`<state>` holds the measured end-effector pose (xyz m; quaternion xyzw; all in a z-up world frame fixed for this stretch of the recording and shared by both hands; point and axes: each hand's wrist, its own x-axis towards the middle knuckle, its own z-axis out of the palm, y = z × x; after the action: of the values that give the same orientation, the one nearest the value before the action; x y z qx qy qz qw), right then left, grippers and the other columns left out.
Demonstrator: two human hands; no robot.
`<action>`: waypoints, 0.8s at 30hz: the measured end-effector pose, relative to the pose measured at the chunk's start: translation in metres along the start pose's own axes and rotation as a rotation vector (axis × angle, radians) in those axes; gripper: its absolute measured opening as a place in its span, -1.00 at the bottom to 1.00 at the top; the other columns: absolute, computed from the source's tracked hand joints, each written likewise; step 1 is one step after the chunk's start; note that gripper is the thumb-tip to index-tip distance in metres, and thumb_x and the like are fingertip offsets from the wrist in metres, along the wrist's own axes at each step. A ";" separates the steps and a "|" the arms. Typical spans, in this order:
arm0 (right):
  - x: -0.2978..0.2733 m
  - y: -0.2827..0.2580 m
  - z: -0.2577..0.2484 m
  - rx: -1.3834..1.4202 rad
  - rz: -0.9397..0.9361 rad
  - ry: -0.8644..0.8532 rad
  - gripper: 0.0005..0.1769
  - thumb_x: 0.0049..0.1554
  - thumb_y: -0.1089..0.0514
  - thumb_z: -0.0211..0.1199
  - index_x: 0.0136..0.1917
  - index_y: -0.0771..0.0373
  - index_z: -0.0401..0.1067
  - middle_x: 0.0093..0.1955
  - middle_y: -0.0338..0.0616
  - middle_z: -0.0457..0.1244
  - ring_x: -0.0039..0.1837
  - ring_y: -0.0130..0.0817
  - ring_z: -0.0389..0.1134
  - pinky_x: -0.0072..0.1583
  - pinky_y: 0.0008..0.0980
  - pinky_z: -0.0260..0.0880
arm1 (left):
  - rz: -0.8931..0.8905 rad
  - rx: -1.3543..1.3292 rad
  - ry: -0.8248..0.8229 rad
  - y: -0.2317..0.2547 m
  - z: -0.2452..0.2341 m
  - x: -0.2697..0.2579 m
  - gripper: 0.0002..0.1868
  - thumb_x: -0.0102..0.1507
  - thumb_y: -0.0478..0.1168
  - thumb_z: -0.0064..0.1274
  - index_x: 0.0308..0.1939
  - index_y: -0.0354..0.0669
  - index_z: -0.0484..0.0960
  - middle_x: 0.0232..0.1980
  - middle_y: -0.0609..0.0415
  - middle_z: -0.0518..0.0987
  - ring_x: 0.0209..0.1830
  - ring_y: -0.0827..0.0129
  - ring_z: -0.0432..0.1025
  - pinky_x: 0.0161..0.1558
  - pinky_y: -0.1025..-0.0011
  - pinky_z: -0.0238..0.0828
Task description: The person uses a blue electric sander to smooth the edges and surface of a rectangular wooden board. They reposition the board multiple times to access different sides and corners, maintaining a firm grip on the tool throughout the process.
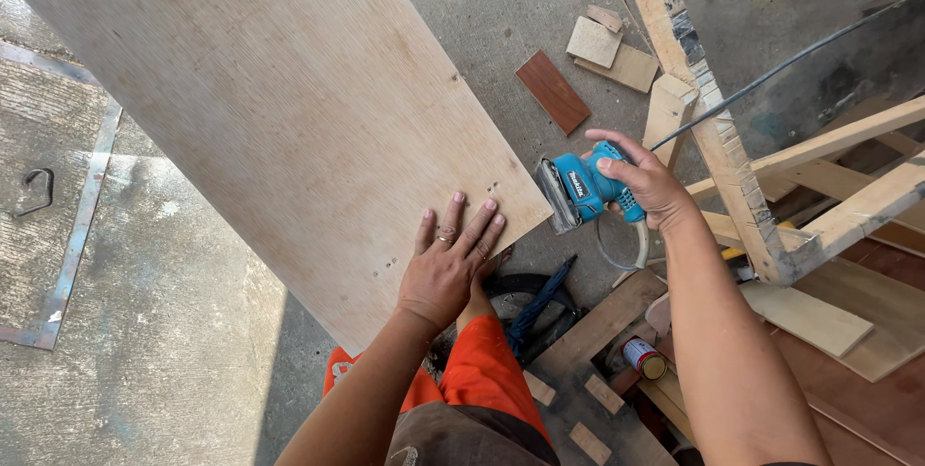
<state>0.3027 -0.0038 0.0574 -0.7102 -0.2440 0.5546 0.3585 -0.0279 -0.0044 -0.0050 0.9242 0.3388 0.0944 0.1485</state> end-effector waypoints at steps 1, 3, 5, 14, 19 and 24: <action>-0.010 0.001 -0.002 0.001 -0.004 0.008 -0.34 0.12 0.07 0.31 0.49 0.02 0.35 0.11 -0.04 0.27 -0.21 -0.12 0.38 -0.42 -0.34 0.42 | 0.008 -0.001 0.004 0.001 0.002 0.002 -0.28 0.41 0.15 -0.15 0.64 0.37 0.00 0.72 0.34 -0.05 0.72 0.10 -0.24 0.51 -0.08 -0.25; -0.029 0.005 -0.001 -0.002 0.046 0.059 -0.36 0.11 0.08 0.31 0.46 0.03 0.37 0.15 -0.04 0.30 -0.19 -0.22 0.37 -0.42 -0.37 0.41 | -0.004 -0.017 -0.010 0.000 0.004 -0.001 -0.29 0.43 0.19 -0.18 0.64 0.37 -0.01 0.72 0.33 -0.06 0.72 0.10 -0.24 0.52 -0.07 -0.28; -0.025 -0.003 0.003 0.023 0.003 0.069 -0.36 0.12 0.06 0.29 0.47 0.01 0.36 0.11 -0.05 0.28 -0.20 -0.20 0.37 -0.42 -0.36 0.40 | -0.006 -0.009 -0.034 0.000 0.000 0.002 -0.28 0.42 0.19 -0.18 0.64 0.38 -0.03 0.72 0.34 -0.08 0.72 0.10 -0.25 0.52 -0.07 -0.27; -0.048 0.018 0.010 0.150 0.016 0.163 -0.39 0.10 0.07 0.34 0.43 0.00 0.39 -0.01 -0.12 0.28 -0.26 -0.26 0.37 -0.43 -0.44 0.35 | -0.002 0.018 -0.070 0.000 0.000 0.000 -0.29 0.43 0.20 -0.24 0.65 0.39 -0.05 0.72 0.34 -0.10 0.72 0.10 -0.27 0.52 -0.09 -0.30; -0.044 0.039 0.013 0.236 -0.124 0.236 -0.40 0.17 0.02 0.29 0.45 0.06 0.32 0.13 -0.02 0.30 -0.21 -0.29 0.35 -0.41 -0.45 0.30 | 0.000 0.037 -0.103 0.003 -0.007 -0.005 -0.28 0.43 0.15 -0.24 0.65 0.39 -0.07 0.73 0.36 -0.11 0.72 0.09 -0.28 0.52 -0.08 -0.28; -0.069 0.069 0.037 0.354 -0.086 0.389 -0.46 0.19 0.05 0.25 0.43 0.10 0.32 -0.02 -0.11 0.24 -0.25 -0.25 0.33 -0.44 -0.46 0.31 | 0.002 0.037 -0.090 0.001 -0.008 0.000 -0.26 0.40 0.15 -0.19 0.65 0.40 -0.06 0.72 0.36 -0.10 0.72 0.09 -0.28 0.52 -0.09 -0.30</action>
<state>0.2452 -0.0893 0.0416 -0.7186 -0.0996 0.4259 0.5406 -0.0296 -0.0040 0.0029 0.9305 0.3324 0.0466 0.1466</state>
